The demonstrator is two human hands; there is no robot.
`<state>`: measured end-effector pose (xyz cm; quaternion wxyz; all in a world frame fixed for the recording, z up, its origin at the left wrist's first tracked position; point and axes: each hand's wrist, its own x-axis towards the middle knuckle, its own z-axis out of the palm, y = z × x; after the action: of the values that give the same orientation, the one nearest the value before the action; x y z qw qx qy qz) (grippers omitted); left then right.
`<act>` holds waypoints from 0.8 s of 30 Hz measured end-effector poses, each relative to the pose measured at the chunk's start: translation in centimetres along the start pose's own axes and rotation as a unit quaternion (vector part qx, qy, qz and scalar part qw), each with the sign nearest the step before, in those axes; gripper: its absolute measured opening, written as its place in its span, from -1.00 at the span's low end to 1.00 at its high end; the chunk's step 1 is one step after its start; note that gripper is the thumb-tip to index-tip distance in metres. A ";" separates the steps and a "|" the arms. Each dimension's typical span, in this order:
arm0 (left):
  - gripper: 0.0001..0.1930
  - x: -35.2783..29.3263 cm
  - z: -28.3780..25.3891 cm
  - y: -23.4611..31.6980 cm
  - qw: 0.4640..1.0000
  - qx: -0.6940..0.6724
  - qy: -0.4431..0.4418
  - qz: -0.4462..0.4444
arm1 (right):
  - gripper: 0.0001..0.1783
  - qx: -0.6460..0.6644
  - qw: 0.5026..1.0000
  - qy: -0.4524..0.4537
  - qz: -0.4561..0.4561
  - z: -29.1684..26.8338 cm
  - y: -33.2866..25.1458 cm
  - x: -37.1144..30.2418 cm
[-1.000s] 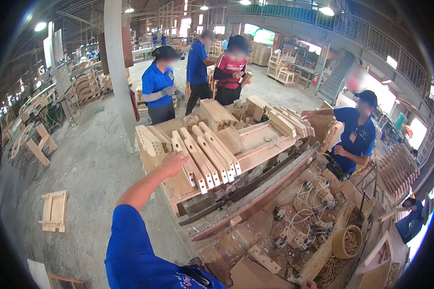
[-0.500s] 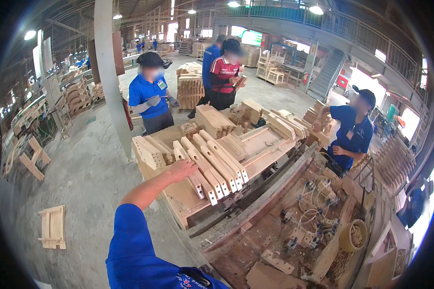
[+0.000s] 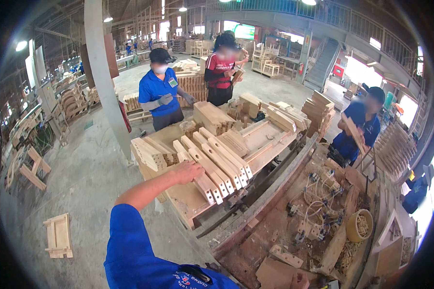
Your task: The person assembles wooden furniture parts by hand, using a hammer to tap dowels into place and a nail gun to fasten joints. They repeatedly pick up wooden pieces, align them, and secure them before stacking the finished units.
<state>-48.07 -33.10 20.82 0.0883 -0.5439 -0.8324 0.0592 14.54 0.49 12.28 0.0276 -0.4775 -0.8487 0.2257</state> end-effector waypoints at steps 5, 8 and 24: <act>-0.39 -0.2 -0.2 0.0 1.000 -0.002 -0.019 0.004 | -0.37 -0.007 1.000 -0.005 -0.010 1.1 0.0 0.6; -0.35 -0.2 -0.9 -0.2 0.999 0.010 -0.040 0.026 | -0.41 0.033 0.999 -0.004 -0.023 1.8 0.3 0.7; -0.24 -1.4 -4.1 13.9 0.986 -0.077 -0.057 0.140 | -0.58 0.071 0.991 0.043 0.101 2.1 7.1 -0.6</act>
<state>-34.19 -28.74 22.04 -0.0106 -0.6557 -0.7540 0.0381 19.98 2.43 7.59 0.0753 -0.5672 -0.7756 0.2664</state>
